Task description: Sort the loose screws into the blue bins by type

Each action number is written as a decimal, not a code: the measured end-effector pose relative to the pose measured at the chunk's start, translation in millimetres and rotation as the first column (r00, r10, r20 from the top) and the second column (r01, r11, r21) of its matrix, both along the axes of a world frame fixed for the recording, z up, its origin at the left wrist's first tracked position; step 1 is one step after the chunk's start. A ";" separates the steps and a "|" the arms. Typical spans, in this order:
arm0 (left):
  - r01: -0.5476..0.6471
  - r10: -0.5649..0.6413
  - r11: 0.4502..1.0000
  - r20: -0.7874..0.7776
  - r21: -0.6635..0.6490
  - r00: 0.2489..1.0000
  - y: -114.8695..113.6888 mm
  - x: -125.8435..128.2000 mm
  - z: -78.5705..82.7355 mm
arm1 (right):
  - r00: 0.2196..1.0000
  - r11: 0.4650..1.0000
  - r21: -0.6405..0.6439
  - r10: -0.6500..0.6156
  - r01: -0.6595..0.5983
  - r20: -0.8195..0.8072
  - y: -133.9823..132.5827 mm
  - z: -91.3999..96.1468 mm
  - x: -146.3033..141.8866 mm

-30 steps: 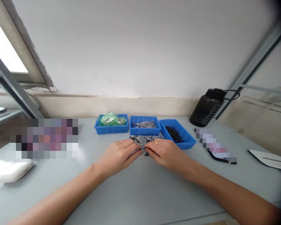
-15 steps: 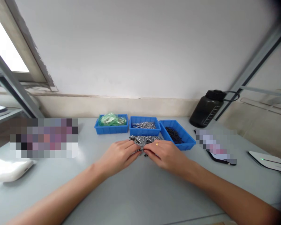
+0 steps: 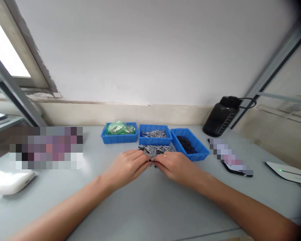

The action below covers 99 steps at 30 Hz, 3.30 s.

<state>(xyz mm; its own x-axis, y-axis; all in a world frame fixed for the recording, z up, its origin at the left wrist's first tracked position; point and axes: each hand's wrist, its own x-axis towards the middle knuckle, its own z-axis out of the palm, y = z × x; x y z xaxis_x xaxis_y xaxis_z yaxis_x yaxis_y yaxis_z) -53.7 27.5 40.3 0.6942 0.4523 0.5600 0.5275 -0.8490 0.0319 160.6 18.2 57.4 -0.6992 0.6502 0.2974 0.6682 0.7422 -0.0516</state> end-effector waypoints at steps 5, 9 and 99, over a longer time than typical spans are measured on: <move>0.013 -0.013 1.000 -0.008 0.002 1.000 -0.8 0.8 0.5 | 1.000 1.000 -0.016 -0.004 0.004 0.020 -0.6 1.2 -1.1; 0.010 -0.010 1.000 0.000 0.002 1.000 -1.1 1.1 2.2 | 0.999 1.000 0.020 0.012 -0.011 -0.045 0.5 -0.5 1.3; -0.071 0.070 0.971 -0.012 -0.230 0.997 -1.8 1.0 2.9 | 0.988 0.982 0.186 0.069 -0.043 -0.135 2.0 -0.3 6.1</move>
